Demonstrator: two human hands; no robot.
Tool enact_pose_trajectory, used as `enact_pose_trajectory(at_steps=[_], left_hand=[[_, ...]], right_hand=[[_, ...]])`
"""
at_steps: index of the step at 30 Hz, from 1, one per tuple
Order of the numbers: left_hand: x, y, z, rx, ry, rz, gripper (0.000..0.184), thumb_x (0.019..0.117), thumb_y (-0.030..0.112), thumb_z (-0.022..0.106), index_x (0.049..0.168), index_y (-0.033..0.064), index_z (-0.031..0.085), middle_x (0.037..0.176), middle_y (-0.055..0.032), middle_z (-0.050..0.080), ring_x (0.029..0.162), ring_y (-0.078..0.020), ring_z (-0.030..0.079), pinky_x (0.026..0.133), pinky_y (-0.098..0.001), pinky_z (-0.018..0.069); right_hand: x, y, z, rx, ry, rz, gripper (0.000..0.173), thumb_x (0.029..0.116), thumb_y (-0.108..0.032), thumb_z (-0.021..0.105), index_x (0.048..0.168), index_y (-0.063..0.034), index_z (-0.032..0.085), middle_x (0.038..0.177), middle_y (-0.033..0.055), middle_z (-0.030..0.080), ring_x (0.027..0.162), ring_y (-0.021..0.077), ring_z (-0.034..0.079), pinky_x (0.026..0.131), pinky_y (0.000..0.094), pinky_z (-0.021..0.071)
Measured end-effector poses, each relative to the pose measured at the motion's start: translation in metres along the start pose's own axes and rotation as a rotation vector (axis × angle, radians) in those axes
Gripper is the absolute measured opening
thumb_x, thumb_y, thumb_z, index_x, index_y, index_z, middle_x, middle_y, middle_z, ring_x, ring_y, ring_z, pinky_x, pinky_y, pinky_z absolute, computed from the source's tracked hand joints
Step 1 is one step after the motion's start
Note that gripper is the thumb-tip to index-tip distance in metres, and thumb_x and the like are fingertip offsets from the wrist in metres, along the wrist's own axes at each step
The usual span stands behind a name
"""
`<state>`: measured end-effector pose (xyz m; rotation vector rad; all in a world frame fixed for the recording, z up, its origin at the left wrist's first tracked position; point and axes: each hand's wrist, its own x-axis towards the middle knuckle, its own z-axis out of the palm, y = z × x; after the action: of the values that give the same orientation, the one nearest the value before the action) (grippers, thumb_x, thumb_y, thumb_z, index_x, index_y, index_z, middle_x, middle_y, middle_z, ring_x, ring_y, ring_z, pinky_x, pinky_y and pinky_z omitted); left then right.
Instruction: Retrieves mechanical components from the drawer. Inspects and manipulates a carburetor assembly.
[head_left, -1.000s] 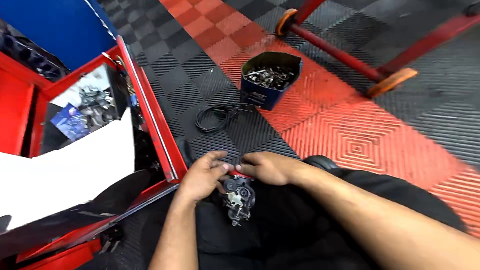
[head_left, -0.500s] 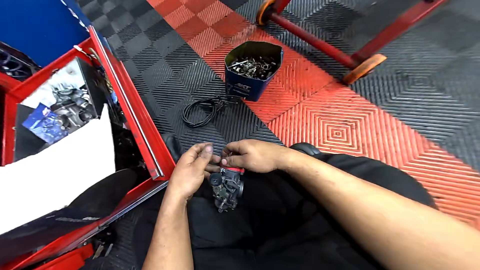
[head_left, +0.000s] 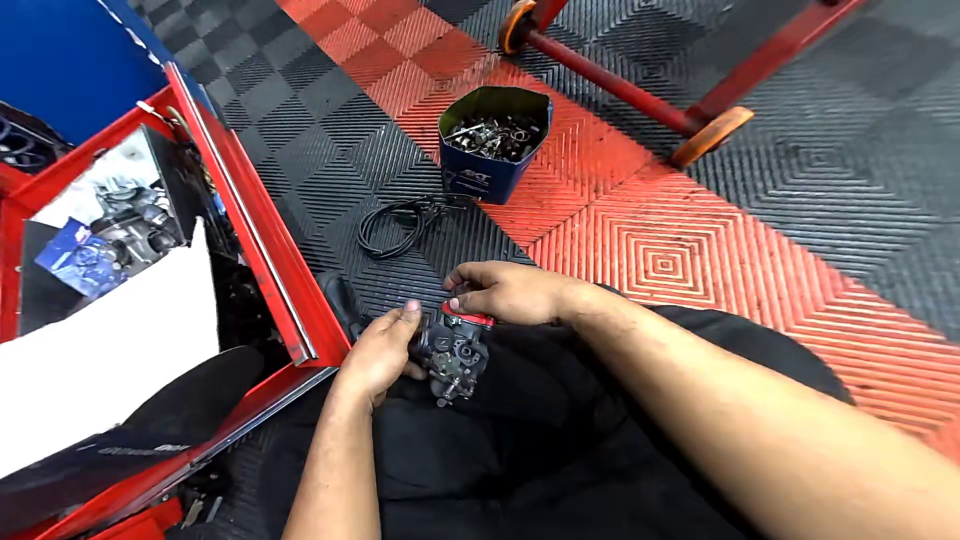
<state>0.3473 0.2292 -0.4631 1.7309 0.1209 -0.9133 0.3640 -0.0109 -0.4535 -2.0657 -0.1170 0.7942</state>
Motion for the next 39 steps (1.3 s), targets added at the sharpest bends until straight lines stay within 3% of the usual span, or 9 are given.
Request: enact_pose_trajectory(at_steps=[5, 11, 15, 18, 22, 26, 30, 34, 39], left_hand=[[-0.002, 0.001, 0.006, -0.153, -0.114, 0.061, 0.039, 0.1058, 0.034, 0.055, 0.133, 0.0061, 0.06, 0.11, -0.015, 0.069, 0.085, -0.0242, 0.069, 0.066, -0.0385, 0.0593], [-0.012, 0.005, 0.019, -0.323, -0.318, 0.129, 0.052, 0.0972, 0.031, 0.066, 0.139, 0.0039, 0.053, 0.109, -0.0171, 0.069, 0.08, -0.0203, 0.069, 0.064, -0.0329, 0.0583], [-0.011, 0.002, 0.026, -0.145, -0.295, 0.044, 0.071, 0.0965, 0.043, 0.067, 0.153, 0.0122, 0.037, 0.116, -0.0149, 0.069, 0.086, -0.0244, 0.071, 0.068, -0.0383, 0.061], [-0.01, 0.002, 0.029, -0.094, -0.272, 0.001, 0.066, 0.099, 0.045, 0.064, 0.151, 0.0125, 0.04, 0.116, -0.0146, 0.069, 0.085, -0.0252, 0.071, 0.067, -0.0393, 0.0613], [-0.01, 0.003, 0.027, -0.139, -0.231, 0.035, 0.058, 0.1022, 0.052, 0.054, 0.144, 0.013, 0.043, 0.105, -0.016, 0.07, 0.072, -0.0245, 0.071, 0.057, -0.0359, 0.0602], [-0.014, 0.009, 0.03, -0.121, -0.246, 0.105, 0.05, 0.1008, 0.026, 0.065, 0.142, 0.012, 0.041, 0.097, -0.0145, 0.072, 0.067, -0.0238, 0.071, 0.053, -0.0333, 0.0589], [-0.016, 0.006, 0.029, -0.021, -0.324, 0.204, 0.08, 0.0846, 0.012, 0.082, 0.149, 0.0146, 0.033, 0.1, -0.0121, 0.071, 0.07, -0.0223, 0.071, 0.056, -0.0334, 0.0615], [-0.013, 0.003, 0.04, 0.057, -0.203, 0.24, 0.083, 0.078, 0.024, 0.09, 0.143, 0.0169, 0.039, 0.089, -0.0047, 0.071, 0.066, -0.0159, 0.068, 0.057, -0.0306, 0.0595], [-0.013, 0.004, 0.044, 0.079, -0.174, 0.2, 0.088, 0.0728, 0.028, 0.094, 0.14, 0.0204, 0.038, 0.083, 0.0001, 0.07, 0.067, -0.0131, 0.068, 0.059, -0.0299, 0.0602]], right_hand=[[-0.003, -0.001, -0.005, 0.138, 0.067, -0.003, 0.032, 0.1059, -0.031, 0.056, 0.133, -0.0148, 0.06, 0.1, 0.0069, 0.071, 0.085, 0.0168, 0.068, 0.079, 0.0405, 0.0569], [-0.006, 0.001, -0.008, 0.417, 0.041, 0.021, 0.026, 0.1082, -0.027, 0.049, 0.123, -0.0115, 0.064, 0.092, 0.0072, 0.069, 0.07, 0.0146, 0.064, 0.059, 0.0298, 0.0531], [-0.004, -0.001, -0.004, 0.096, -0.035, 0.058, 0.03, 0.1094, -0.034, 0.046, 0.118, -0.0141, 0.067, 0.095, 0.0053, 0.069, 0.081, 0.015, 0.066, 0.073, 0.0381, 0.0546], [0.001, 0.0, -0.002, -0.096, -0.013, 0.06, 0.033, 0.1091, -0.039, 0.046, 0.112, -0.0139, 0.068, 0.095, 0.0071, 0.068, 0.088, 0.0204, 0.065, 0.08, 0.0492, 0.0517], [-0.005, 0.0, -0.016, -0.141, 0.051, 0.041, 0.03, 0.1078, -0.039, 0.05, 0.113, -0.0153, 0.069, 0.091, 0.0043, 0.068, 0.083, 0.018, 0.066, 0.077, 0.0466, 0.0533], [-0.02, 0.003, -0.028, -0.243, 0.112, -0.01, 0.027, 0.1083, -0.036, 0.049, 0.107, -0.0197, 0.07, 0.081, -0.0007, 0.067, 0.07, 0.0135, 0.064, 0.065, 0.0409, 0.0542], [-0.041, 0.001, -0.041, -0.421, 0.279, -0.058, 0.025, 0.1073, -0.034, 0.049, 0.11, -0.0199, 0.07, 0.086, -0.0012, 0.069, 0.078, 0.0154, 0.068, 0.071, 0.0477, 0.0559], [-0.076, -0.008, -0.056, -0.428, 0.287, -0.198, 0.019, 0.1018, -0.039, 0.056, 0.097, -0.0263, 0.068, 0.072, -0.0106, 0.062, 0.061, 0.0047, 0.058, 0.053, 0.0319, 0.0499], [-0.095, 0.005, -0.062, -0.371, 0.031, -0.209, 0.011, 0.0927, -0.042, 0.068, 0.095, -0.0313, 0.071, 0.077, -0.0159, 0.068, 0.066, -0.0001, 0.063, 0.056, 0.0253, 0.0556]])
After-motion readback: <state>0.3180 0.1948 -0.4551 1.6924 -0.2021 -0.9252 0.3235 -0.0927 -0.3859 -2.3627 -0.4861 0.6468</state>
